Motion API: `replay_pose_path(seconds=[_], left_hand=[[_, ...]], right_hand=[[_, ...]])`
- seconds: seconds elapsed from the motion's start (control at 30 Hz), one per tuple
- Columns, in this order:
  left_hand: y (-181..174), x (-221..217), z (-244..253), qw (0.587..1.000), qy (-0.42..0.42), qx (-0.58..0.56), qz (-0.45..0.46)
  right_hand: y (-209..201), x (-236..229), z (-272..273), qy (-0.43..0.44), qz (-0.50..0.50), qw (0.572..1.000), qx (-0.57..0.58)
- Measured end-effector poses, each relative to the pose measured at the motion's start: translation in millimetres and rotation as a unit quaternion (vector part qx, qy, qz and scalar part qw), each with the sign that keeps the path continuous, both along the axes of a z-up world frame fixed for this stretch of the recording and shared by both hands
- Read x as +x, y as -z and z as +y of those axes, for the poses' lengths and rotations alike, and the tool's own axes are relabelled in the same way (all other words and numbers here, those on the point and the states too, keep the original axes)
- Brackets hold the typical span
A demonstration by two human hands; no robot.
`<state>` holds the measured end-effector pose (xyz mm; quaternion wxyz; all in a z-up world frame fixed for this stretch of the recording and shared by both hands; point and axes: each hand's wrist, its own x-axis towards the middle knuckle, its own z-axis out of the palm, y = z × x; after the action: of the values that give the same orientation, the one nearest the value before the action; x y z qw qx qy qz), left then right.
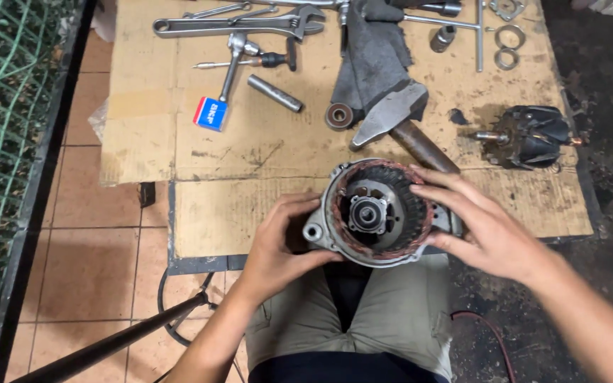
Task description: The person cleans the interior of a motor stator with a cloth, then places a metal gasket inside. They insert several small screws into the stator's central hub and tighten them using a T-handle wrench. The person also handles a separate motor housing component and various tools on the workbench.
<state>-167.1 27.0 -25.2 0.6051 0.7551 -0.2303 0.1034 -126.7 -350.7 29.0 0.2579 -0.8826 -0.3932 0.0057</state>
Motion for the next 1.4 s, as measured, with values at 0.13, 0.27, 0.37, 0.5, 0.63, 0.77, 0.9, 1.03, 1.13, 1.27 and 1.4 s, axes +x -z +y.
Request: replay_pose_path(seconds=[0.13, 0.27, 0.37, 0.5, 0.63, 0.77, 0.9, 1.03, 1.13, 1.27, 1.4], left_hand=[[7, -1, 6, 0.999, -0.007, -0.007, 0.039], [4, 2, 10, 0.999, 0.004, 0.016, 0.042], [-4, 2, 13, 0.998, 0.016, 0.013, 0.052], [-6, 9, 14, 0.998, 0.023, -0.024, 0.053], [-12, 5, 12, 0.995, 0.001, -0.019, 0.096], [-11, 6, 10, 0.995, -0.014, -0.014, 0.095], [-14, 7, 9, 0.995, -0.014, -0.032, 0.090], [-8, 5, 10, 0.995, -0.022, -0.004, 0.099], [-15, 6, 10, 0.996, -0.013, -0.007, 0.092], [-15, 6, 11, 0.995, -0.008, -0.005, 0.097], [-19, 9, 13, 0.996, -0.001, -0.007, 0.083]], right_hand=[[11, -21, 12, 0.064, 0.032, 0.995, 0.062], [2, -21, 13, 0.066, 0.049, 0.996, 0.045], [-47, -3, 5, 0.089, 0.023, 0.996, 0.020], [-110, 73, -54, 0.159, -0.214, 0.964, -0.008], [-78, 232, -119, 0.189, -0.195, 0.960, -0.072], [-30, 359, -149, 0.251, -0.057, 0.937, -0.236], [-12, 406, -140, 0.326, 0.003, 0.868, -0.374], [19, 429, -155, 0.351, -0.037, 0.832, -0.428], [32, 441, -170, 0.326, -0.064, 0.845, -0.420], [36, 444, -178, 0.324, -0.051, 0.841, -0.431], [18, 431, -161, 0.343, -0.049, 0.820, -0.456]])
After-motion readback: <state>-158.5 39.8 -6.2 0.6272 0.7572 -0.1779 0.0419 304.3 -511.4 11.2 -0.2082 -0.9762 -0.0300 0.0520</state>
